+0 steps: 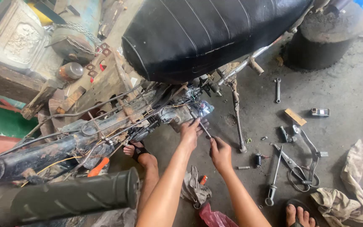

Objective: The person works on a motorcycle engine in a cluttered workshop, using a wrench to tighten bolts on the engine casing. They then move to the front of the bike to adjust components near the front wheel and suspension.

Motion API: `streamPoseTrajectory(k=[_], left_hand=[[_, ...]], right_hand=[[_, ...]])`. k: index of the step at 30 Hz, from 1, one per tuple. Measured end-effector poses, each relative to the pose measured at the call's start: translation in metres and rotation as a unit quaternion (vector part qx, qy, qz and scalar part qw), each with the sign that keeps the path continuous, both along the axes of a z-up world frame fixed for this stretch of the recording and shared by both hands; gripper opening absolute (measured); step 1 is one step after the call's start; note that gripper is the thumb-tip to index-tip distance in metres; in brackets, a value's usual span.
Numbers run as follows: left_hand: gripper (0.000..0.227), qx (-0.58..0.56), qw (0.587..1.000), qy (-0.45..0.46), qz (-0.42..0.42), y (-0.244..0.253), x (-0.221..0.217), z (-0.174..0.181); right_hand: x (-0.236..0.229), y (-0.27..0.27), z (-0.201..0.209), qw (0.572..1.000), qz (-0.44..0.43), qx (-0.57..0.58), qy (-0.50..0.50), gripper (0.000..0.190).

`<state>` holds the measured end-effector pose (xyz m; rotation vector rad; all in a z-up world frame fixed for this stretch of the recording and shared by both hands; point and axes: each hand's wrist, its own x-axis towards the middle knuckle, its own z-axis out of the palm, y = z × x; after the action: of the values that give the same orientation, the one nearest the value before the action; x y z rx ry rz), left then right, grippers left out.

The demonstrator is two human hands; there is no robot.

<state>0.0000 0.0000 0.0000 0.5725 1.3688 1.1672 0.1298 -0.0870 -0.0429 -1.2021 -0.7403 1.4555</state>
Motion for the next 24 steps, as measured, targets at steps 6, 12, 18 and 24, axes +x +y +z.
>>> streamPoseTrajectory(k=[6,12,18,24], left_hand=[[0.018,-0.002,1.0,-0.014,0.015,-0.003,0.003,0.001],[0.026,0.063,0.996,-0.056,-0.002,-0.029,-0.002,-0.002],[0.039,0.031,0.989,0.078,-0.123,-0.071,-0.039,-0.019],[0.033,0.047,0.977,0.165,-0.129,-0.126,-0.069,-0.002]], right_hand=[[-0.004,-0.004,0.011,0.933,-0.067,0.184,-0.301,0.027],[0.011,0.01,-0.011,0.97,0.0,0.154,-0.188,0.027],[0.01,0.031,-0.023,0.985,0.161,-0.053,0.018,0.028],[-0.011,0.053,0.044,0.941,0.289,-0.113,-0.134,0.027]])
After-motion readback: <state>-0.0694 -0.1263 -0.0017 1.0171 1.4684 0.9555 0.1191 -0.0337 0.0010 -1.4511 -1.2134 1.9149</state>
